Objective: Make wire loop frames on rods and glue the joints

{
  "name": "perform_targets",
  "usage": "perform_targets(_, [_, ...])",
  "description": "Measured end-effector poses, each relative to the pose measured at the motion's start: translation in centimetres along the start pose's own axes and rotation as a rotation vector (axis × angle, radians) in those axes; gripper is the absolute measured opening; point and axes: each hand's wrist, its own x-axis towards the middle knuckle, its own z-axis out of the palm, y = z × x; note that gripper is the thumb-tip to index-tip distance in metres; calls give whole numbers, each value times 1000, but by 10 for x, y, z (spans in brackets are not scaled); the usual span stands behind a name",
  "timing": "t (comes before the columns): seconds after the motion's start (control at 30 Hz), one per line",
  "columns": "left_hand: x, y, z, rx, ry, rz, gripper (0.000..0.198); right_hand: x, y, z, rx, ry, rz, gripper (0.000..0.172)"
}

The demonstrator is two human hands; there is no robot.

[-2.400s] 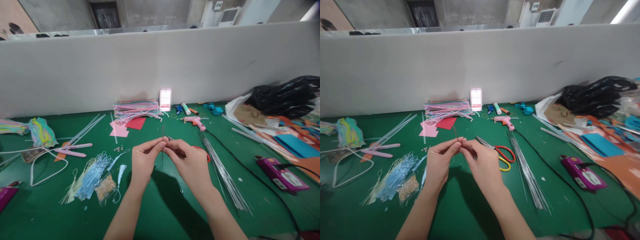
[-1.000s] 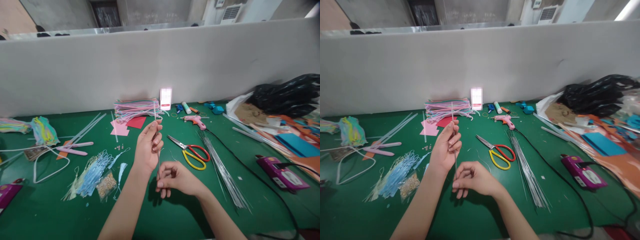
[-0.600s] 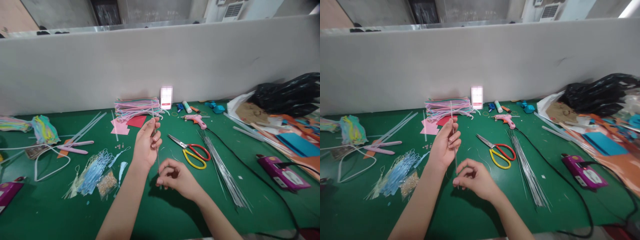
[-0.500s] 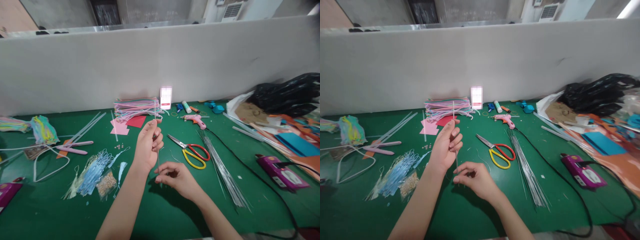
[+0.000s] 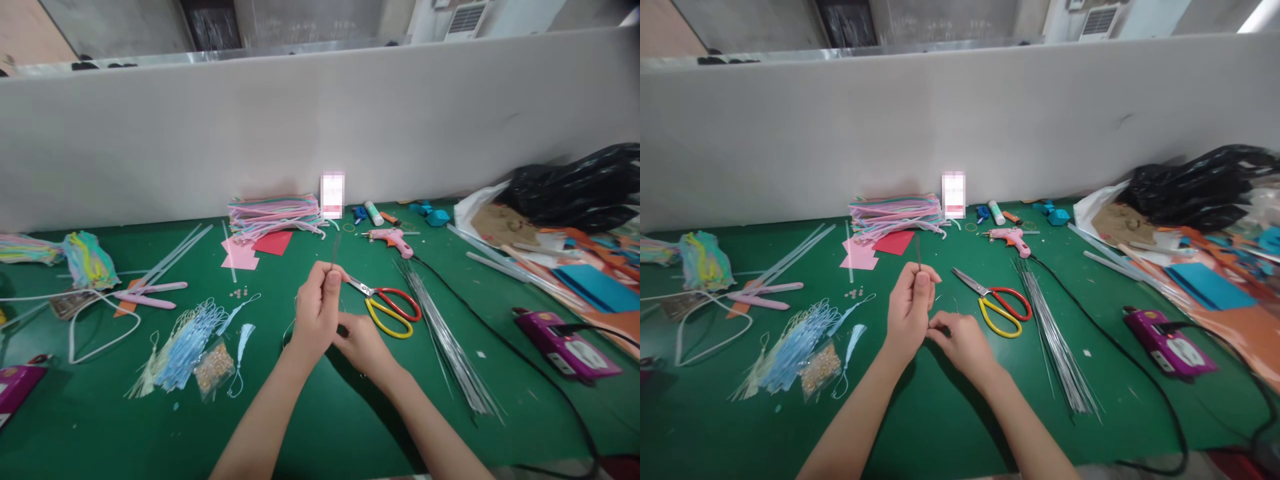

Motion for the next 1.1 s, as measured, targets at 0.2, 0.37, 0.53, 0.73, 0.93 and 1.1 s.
perform_targets(0.2, [-3, -8, -2, -1, -15, -4, 34, 1, 5, 3, -15, -11, -3, 13])
perform_targets(0.37, [-4, -14, -3, -19, 3, -7, 34, 1, 8, 4, -26, -15, -2, 13])
perform_targets(0.53, [-4, -15, 1, -46, 11, -9, 36, 1, 11, 6, -32, -8, -12, 13])
perform_targets(0.73, [-1, -7, 5, -18, 35, 38, 35, 0, 13, 7, -58, 16, -19, 15])
perform_targets(0.93, [1, -2, 5, 42, 58, 87, 35, 1, 14, 7, -76, 13, -37, 15])
perform_targets(1.1, [2, 3, 5, 109, 63, 124, 26, 1, 14, 7, -85, 11, -43, 16])
